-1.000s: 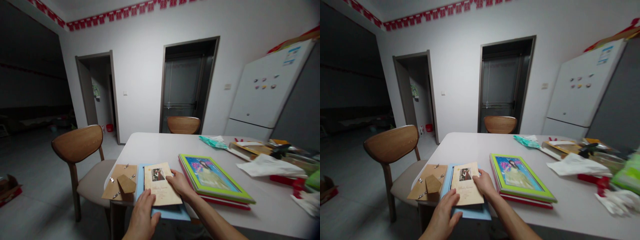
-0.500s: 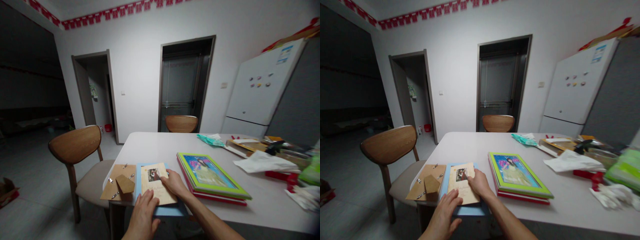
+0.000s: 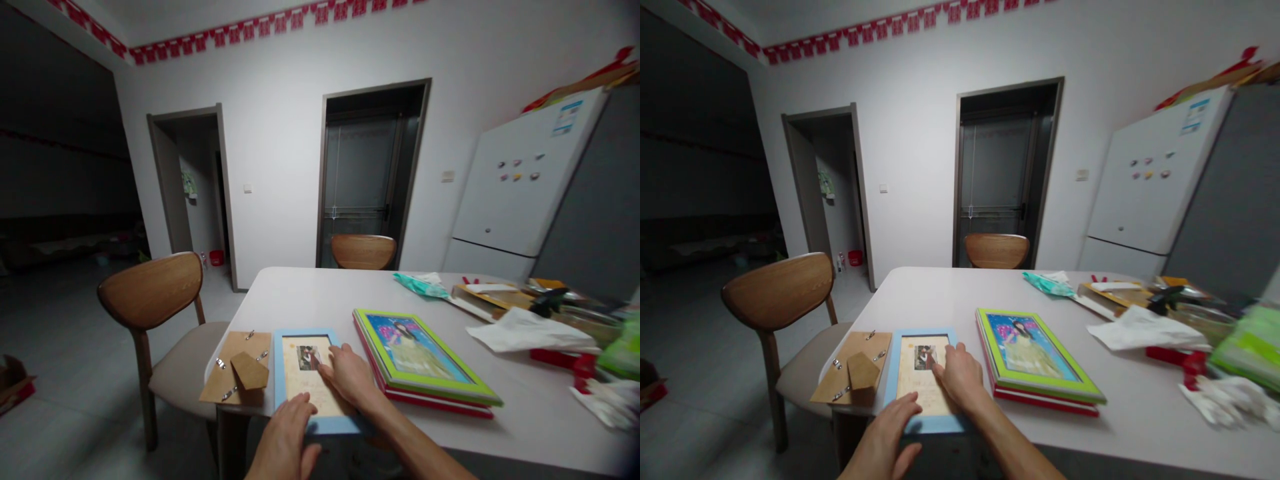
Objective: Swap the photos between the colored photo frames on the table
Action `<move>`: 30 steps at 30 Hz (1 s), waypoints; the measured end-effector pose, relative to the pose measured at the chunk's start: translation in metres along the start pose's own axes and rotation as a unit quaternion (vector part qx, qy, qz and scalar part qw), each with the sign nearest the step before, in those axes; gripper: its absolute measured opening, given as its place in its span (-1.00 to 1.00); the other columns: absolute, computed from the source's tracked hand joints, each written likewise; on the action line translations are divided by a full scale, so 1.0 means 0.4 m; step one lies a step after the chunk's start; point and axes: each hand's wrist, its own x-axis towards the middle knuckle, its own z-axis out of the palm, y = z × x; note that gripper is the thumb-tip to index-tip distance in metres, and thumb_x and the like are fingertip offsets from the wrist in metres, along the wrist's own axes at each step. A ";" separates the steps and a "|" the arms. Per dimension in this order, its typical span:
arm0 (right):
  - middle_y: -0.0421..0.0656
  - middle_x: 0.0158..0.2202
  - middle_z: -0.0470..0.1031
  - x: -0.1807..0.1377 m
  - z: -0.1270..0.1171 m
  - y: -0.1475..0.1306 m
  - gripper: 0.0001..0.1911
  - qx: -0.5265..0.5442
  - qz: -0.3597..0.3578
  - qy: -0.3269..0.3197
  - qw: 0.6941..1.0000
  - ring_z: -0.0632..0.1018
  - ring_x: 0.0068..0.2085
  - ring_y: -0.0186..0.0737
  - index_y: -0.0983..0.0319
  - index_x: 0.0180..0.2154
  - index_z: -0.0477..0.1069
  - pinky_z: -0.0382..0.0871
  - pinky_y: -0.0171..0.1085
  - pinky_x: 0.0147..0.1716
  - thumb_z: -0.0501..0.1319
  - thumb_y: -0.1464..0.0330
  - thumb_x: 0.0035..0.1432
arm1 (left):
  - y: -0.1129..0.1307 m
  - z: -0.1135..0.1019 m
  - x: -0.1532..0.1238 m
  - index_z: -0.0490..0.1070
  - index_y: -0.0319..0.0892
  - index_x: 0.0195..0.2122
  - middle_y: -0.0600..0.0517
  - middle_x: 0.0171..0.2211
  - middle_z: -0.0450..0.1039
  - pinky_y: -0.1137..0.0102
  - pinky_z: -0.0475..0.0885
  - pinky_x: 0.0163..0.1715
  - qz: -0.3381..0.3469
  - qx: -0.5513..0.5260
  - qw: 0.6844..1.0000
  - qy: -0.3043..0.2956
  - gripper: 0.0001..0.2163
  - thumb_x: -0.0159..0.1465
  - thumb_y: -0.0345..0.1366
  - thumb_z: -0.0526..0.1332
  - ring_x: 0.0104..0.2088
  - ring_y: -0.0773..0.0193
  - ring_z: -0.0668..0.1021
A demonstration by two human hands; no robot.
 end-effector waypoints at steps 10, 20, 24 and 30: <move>-0.08 -0.09 0.33 -0.061 0.016 -0.212 -0.24 0.250 -0.235 -0.105 0.934 0.36 -0.12 -0.17 0.15 0.08 0.04 0.18 -0.28 -0.16 0.24 0.26 -0.20 | -0.298 -0.084 -0.093 0.29 -0.19 -0.12 -0.08 -0.05 0.32 0.19 0.28 -0.05 -0.222 0.112 0.960 0.130 -0.56 -0.10 -0.47 0.11 -0.02 0.09 0.34; -0.14 -0.27 0.35 -0.061 -0.031 -0.237 -0.69 0.308 -0.237 -0.031 0.921 0.38 -0.23 -0.28 0.15 -0.21 0.40 0.23 -0.34 -0.25 0.18 0.27 -0.06 | -0.284 -0.107 -0.085 0.36 -0.14 -0.23 -0.04 -0.18 0.43 0.27 0.38 -0.15 -0.150 0.081 0.949 0.265 -0.73 0.04 -0.20 0.15 -0.17 0.16 0.46; -0.11 -0.24 0.38 -0.067 -0.111 -0.152 -0.71 0.324 -0.244 -0.002 0.914 0.39 -0.20 -0.22 0.17 -0.23 0.40 0.24 -0.27 -0.20 0.17 0.26 -0.06 | -0.181 -0.102 -0.033 0.33 -0.16 -0.19 -0.05 -0.17 0.42 0.27 0.37 -0.12 -0.104 0.052 0.950 0.290 -0.75 0.08 -0.27 0.14 -0.13 0.19 0.44; -0.07 -0.22 0.42 -0.097 -0.134 0.024 -0.70 0.299 -0.171 -0.045 0.938 0.41 -0.17 -0.18 0.22 -0.23 0.41 0.25 -0.22 -0.15 0.12 0.23 -0.01 | -0.066 -0.008 0.024 0.32 -0.18 -0.20 -0.05 -0.21 0.43 0.26 0.39 -0.16 -0.073 -0.015 0.977 0.202 -0.72 0.03 -0.49 0.14 -0.17 0.21 0.44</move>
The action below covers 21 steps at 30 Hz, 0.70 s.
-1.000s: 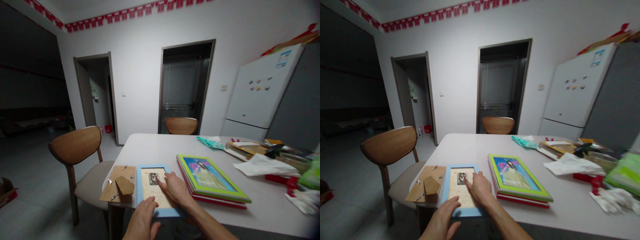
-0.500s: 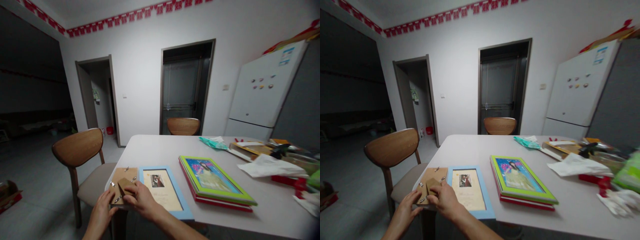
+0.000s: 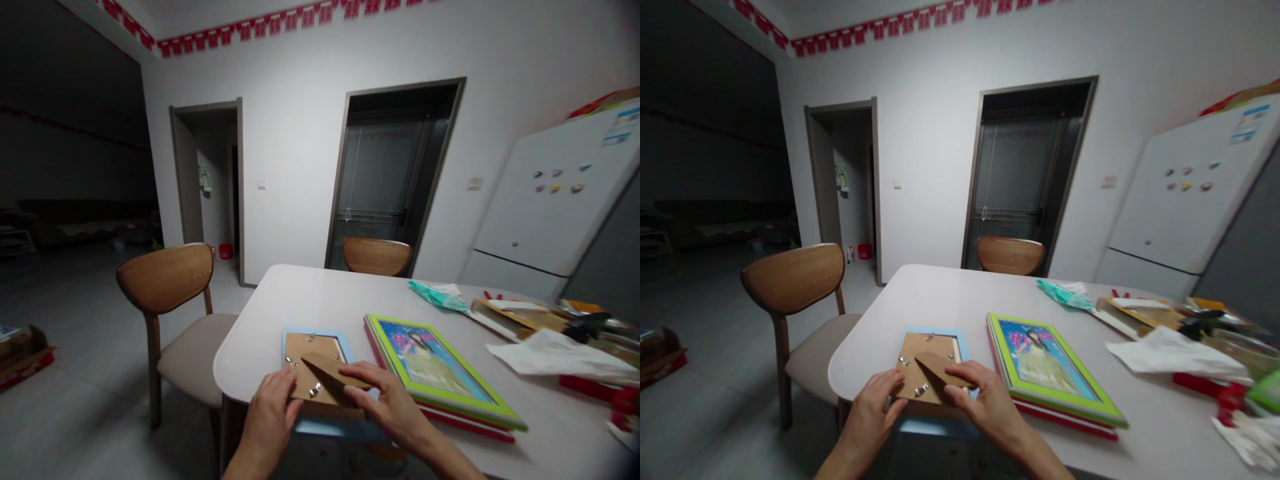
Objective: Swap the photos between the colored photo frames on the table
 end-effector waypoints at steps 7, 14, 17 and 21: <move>-0.02 -0.14 0.37 -0.048 0.014 0.075 -0.60 -0.034 0.005 -0.032 0.999 0.37 -0.11 -0.12 0.24 -0.14 0.37 0.21 -0.15 -0.10 0.10 0.21 -0.03 | 0.041 0.006 -0.010 0.35 -0.25 -0.22 -0.12 -0.12 0.37 0.24 0.29 -0.06 -0.056 0.027 0.988 -0.138 -0.78 0.07 -0.44 0.11 -0.08 0.17 0.38; -0.03 -0.09 0.32 -0.052 0.053 0.125 -0.57 -0.100 -0.008 -0.020 0.995 0.31 -0.06 -0.12 0.22 -0.09 0.32 0.15 -0.16 -0.04 0.10 0.32 -0.08 | 0.062 0.005 -0.013 0.26 -0.21 -0.09 -0.13 0.06 0.17 0.05 0.04 0.06 -0.056 0.049 0.966 -0.248 -0.56 -0.04 -0.34 0.23 0.09 0.06 0.18; -0.02 -0.07 0.30 -0.051 0.052 0.122 -0.58 -0.132 -0.011 -0.029 0.991 0.29 -0.04 -0.13 0.23 -0.11 0.34 0.13 -0.18 -0.03 0.10 0.33 -0.09 | 0.054 0.014 -0.014 0.30 -0.20 -0.16 -0.10 0.04 0.20 0.09 0.06 0.06 -0.053 0.052 0.970 -0.230 -0.65 -0.02 -0.45 0.17 0.07 0.12 0.22; -0.04 -0.06 0.28 -0.026 0.049 0.111 -0.64 -0.178 -0.010 -0.044 0.983 0.28 -0.03 -0.15 0.21 -0.15 0.37 0.11 -0.22 -0.04 0.06 0.33 -0.04 | 0.039 0.013 -0.015 0.32 -0.17 -0.28 -0.05 -0.02 0.29 0.18 0.14 0.02 -0.047 0.040 0.977 -0.204 -0.74 -0.03 -0.47 0.17 0.01 0.16 0.30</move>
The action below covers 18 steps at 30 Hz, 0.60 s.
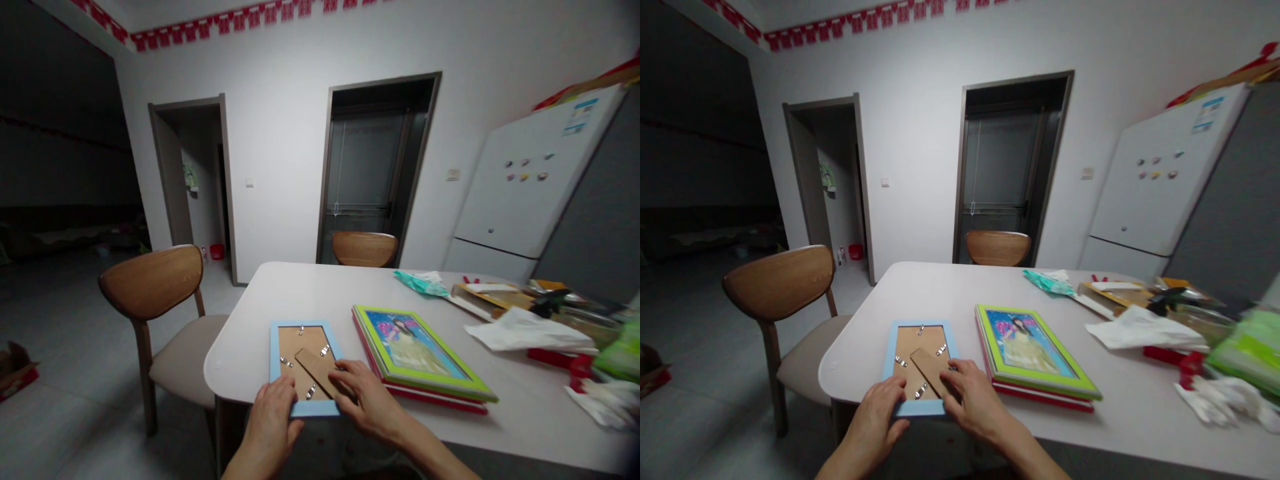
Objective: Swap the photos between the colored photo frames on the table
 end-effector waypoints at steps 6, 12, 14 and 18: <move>-0.02 -0.11 0.28 0.072 0.011 -0.006 -0.66 -0.096 0.056 0.006 0.994 0.30 -0.10 -0.15 0.21 -0.13 0.33 0.12 -0.23 -0.12 -0.07 0.32 0.07 | 0.001 -0.012 0.002 0.31 -0.17 -0.26 -0.04 -0.08 0.32 0.24 0.17 -0.03 -0.010 -0.005 1.000 0.007 -0.72 -0.05 -0.37 0.24 -0.04 0.17 0.32; -0.05 -0.19 0.25 0.101 0.032 -0.008 -0.66 -0.127 0.075 -0.006 0.989 0.31 -0.25 -0.21 0.23 -0.19 0.31 0.12 -0.27 -0.21 -0.11 0.26 0.10 | 0.001 -0.014 0.009 0.31 -0.16 -0.23 0.00 -0.13 0.36 0.30 0.18 -0.06 -0.013 -0.008 1.000 -0.003 -0.70 -0.04 -0.32 0.24 -0.08 0.19 0.33; -0.04 -0.24 0.26 0.105 0.037 -0.006 -0.66 -0.120 0.072 -0.005 0.990 0.31 -0.26 -0.22 0.28 -0.31 0.35 0.11 -0.29 -0.19 -0.12 0.27 0.11 | 0.001 -0.011 0.007 0.27 -0.18 -0.14 -0.01 -0.12 0.35 0.29 0.15 -0.04 -0.025 -0.007 1.000 -0.006 -0.62 -0.02 -0.31 0.22 -0.05 0.19 0.32; -0.03 -0.22 0.26 0.103 0.044 -0.004 -0.69 -0.086 0.059 0.015 0.994 0.31 -0.20 -0.23 0.30 -0.39 0.36 0.08 -0.32 -0.15 -0.09 0.31 0.09 | 0.006 -0.002 -0.002 0.18 -0.23 -0.02 -0.06 -0.02 0.28 0.26 0.06 0.02 -0.051 0.000 0.998 -0.019 -0.53 0.01 -0.31 0.18 0.03 0.17 0.25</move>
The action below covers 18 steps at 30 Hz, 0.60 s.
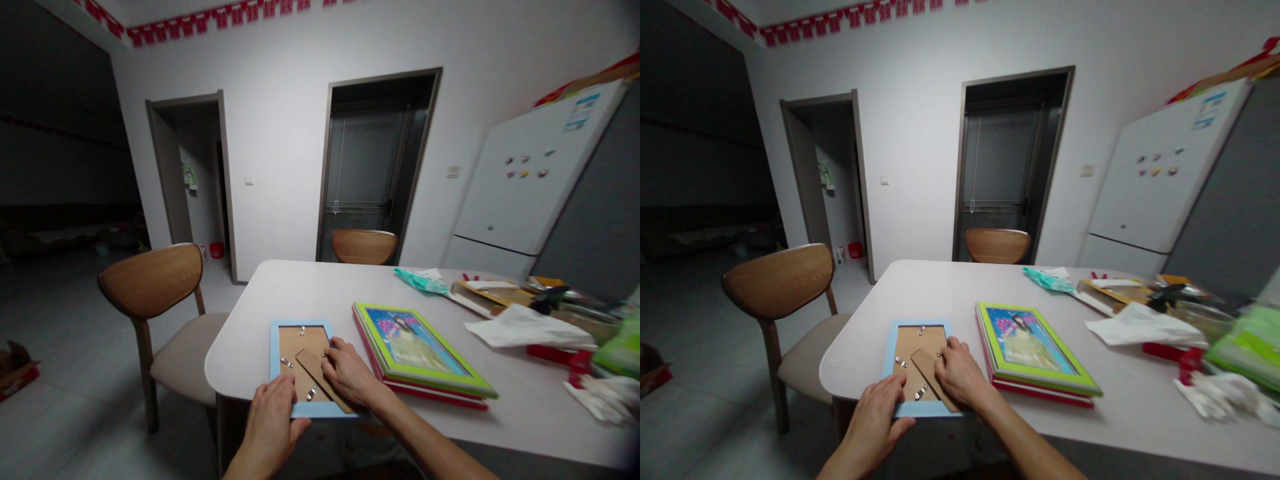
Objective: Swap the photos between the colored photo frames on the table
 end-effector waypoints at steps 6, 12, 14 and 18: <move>-0.04 -0.17 0.27 -0.016 0.000 0.006 -0.72 0.019 0.006 0.011 1.000 0.31 -0.16 -0.23 0.29 -0.40 0.37 0.08 -0.34 -0.14 -0.07 0.32 0.07 | 0.008 -0.006 -0.009 0.19 -0.25 -0.02 -0.05 -0.05 0.32 0.28 0.07 0.02 0.004 -0.011 1.000 -0.001 -0.52 0.01 -0.31 0.18 0.02 0.19 0.26; -0.06 -0.16 0.33 0.014 0.004 -0.001 -0.67 -0.027 0.004 0.023 0.999 0.30 -0.16 -0.19 0.22 -0.16 0.32 0.09 -0.29 -0.17 -0.08 0.32 0.09 | 0.007 -0.017 -0.014 0.26 -0.18 -0.09 -0.03 -0.08 0.34 0.29 0.12 0.00 0.004 -0.014 1.000 0.002 -0.59 -0.02 -0.32 0.20 -0.02 0.19 0.30; -0.07 -0.18 0.35 0.044 0.010 -0.015 -0.66 -0.035 0.013 0.010 0.999 0.30 -0.15 -0.19 0.20 -0.14 0.32 0.10 -0.28 -0.19 -0.11 0.33 0.11 | 0.008 -0.017 -0.016 0.24 -0.19 -0.06 -0.04 -0.08 0.33 0.29 0.13 0.00 0.000 -0.009 1.000 0.000 -0.55 -0.03 -0.33 0.21 -0.01 0.18 0.30; -0.08 -0.21 0.36 0.111 0.030 -0.045 -0.68 -0.052 0.045 -0.020 0.997 0.31 -0.17 -0.16 0.17 -0.23 0.38 0.11 -0.23 -0.24 -0.10 0.36 0.10 | 0.010 -0.019 -0.015 0.20 -0.22 -0.02 -0.06 -0.07 0.34 0.29 0.13 0.02 -0.004 0.005 1.000 -0.015 -0.49 -0.04 -0.33 0.22 -0.01 0.16 0.30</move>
